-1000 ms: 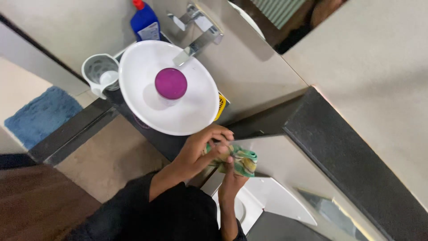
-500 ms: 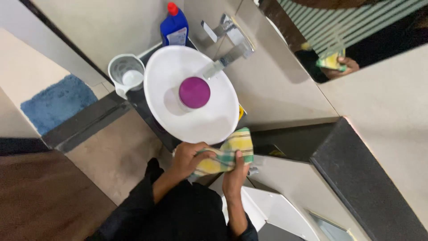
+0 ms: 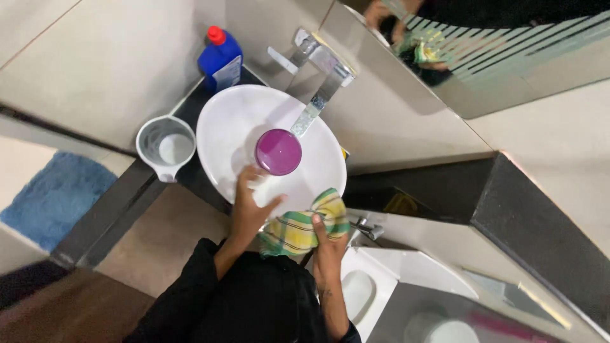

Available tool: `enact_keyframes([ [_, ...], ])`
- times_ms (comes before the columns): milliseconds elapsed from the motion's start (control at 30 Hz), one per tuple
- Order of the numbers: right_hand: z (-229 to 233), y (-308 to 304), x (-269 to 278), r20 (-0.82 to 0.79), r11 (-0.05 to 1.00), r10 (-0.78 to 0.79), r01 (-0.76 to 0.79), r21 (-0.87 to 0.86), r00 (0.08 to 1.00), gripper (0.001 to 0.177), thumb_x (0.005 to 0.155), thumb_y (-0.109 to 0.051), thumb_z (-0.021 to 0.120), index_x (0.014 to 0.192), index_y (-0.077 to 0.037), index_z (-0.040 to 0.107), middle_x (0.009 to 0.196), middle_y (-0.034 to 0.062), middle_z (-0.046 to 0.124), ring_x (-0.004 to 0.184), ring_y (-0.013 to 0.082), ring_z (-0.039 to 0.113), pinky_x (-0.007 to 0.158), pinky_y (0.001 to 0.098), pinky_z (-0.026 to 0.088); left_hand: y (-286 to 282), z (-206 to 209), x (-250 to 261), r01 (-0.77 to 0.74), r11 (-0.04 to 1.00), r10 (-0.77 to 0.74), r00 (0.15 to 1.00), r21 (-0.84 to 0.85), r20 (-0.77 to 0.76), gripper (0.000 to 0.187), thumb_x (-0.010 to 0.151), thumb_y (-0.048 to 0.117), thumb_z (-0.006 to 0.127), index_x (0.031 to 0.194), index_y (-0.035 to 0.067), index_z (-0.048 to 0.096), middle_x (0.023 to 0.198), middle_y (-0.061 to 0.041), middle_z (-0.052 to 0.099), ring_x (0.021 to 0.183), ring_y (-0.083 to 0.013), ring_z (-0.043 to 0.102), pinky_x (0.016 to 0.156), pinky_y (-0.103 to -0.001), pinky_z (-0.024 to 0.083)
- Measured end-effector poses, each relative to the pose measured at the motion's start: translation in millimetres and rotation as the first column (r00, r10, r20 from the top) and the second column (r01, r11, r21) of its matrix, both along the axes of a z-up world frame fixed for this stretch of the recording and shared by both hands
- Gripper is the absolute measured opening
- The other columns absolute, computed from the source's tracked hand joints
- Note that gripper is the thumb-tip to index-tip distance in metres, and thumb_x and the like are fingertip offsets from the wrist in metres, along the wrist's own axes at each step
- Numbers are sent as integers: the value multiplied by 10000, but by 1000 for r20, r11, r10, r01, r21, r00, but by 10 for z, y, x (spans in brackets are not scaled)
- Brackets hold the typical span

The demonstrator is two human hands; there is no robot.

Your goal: Wiping down various bathroom product containers with a cloth.

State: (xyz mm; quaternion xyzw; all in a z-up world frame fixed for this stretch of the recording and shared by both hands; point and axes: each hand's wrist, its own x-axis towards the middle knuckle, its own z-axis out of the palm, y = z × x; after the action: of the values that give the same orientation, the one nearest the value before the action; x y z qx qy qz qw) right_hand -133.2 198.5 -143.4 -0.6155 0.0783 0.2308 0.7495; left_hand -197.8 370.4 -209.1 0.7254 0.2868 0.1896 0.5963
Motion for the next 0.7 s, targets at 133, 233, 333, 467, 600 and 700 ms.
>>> enact_keyframes([
  [133, 32, 2, -4, -7, 972, -234, 233, -8, 972, 447, 857, -273, 755, 1209, -59, 584, 1080, 37, 711, 1014, 184, 704, 914, 379, 603, 444, -195, 119, -167, 970, 174, 984, 176, -27, 1282, 652, 367, 988, 1571, 19, 166, 1559, -241, 312, 1451, -396, 348, 1107, -491, 397],
  [233, -240, -242, -78, -58, 912, -406, 400, -94, 912, 475, 955, -506, 612, 1169, -82, 615, 925, 49, 648, 800, 218, 643, 726, 403, 577, 753, -494, 313, 56, 960, -72, 996, 274, 46, 1487, 536, 407, 1032, 1588, 12, 60, 1593, -298, 221, 1492, -441, 269, 1187, -527, 285],
  [333, -339, -408, -248, -84, 862, -491, 498, 99, 867, 544, 1032, -608, 594, 1107, -69, 599, 881, 36, 609, 790, 167, 622, 715, 357, 554, 919, -528, 499, 197, 949, -254, 940, 245, 228, 1528, 496, 430, 1016, 1616, 17, 63, 1642, -299, 205, 1539, -432, 267, 1260, -530, 267],
  [467, -245, -402, -401, -123, 797, -566, 579, 170, 815, 500, 1001, -571, 648, 1161, -99, 612, 934, 32, 606, 848, 179, 608, 758, 359, 548, 1018, -589, 623, 346, 913, -383, 908, 214, 167, 1486, 501, 438, 1023, 1630, 53, 137, 1649, -272, 299, 1510, -395, 394, 1234, -493, 382],
  [600, -189, -413, -533, -280, 773, -574, 622, 125, 770, 544, 838, -460, 726, 1271, -160, 590, 1123, 29, 613, 1025, 204, 636, 917, 422, 569, 1024, -553, 645, 316, 924, -354, 919, 213, 173, 1383, 504, 330, 1037, 1618, 83, 255, 1551, -216, 486, 1420, -363, 524, 1171, -470, 471],
  [700, -124, -308, -589, -309, 770, -565, 624, 138, 765, 608, 783, -268, 737, 1339, -175, 507, 1207, 42, 612, 1080, 234, 655, 940, 513, 557, 1041, -424, 634, 307, 925, -349, 918, 223, 186, 1240, 529, 268, 1033, 1560, 93, 366, 1486, -175, 560, 1372, -322, 581, 1142, -451, 517],
])
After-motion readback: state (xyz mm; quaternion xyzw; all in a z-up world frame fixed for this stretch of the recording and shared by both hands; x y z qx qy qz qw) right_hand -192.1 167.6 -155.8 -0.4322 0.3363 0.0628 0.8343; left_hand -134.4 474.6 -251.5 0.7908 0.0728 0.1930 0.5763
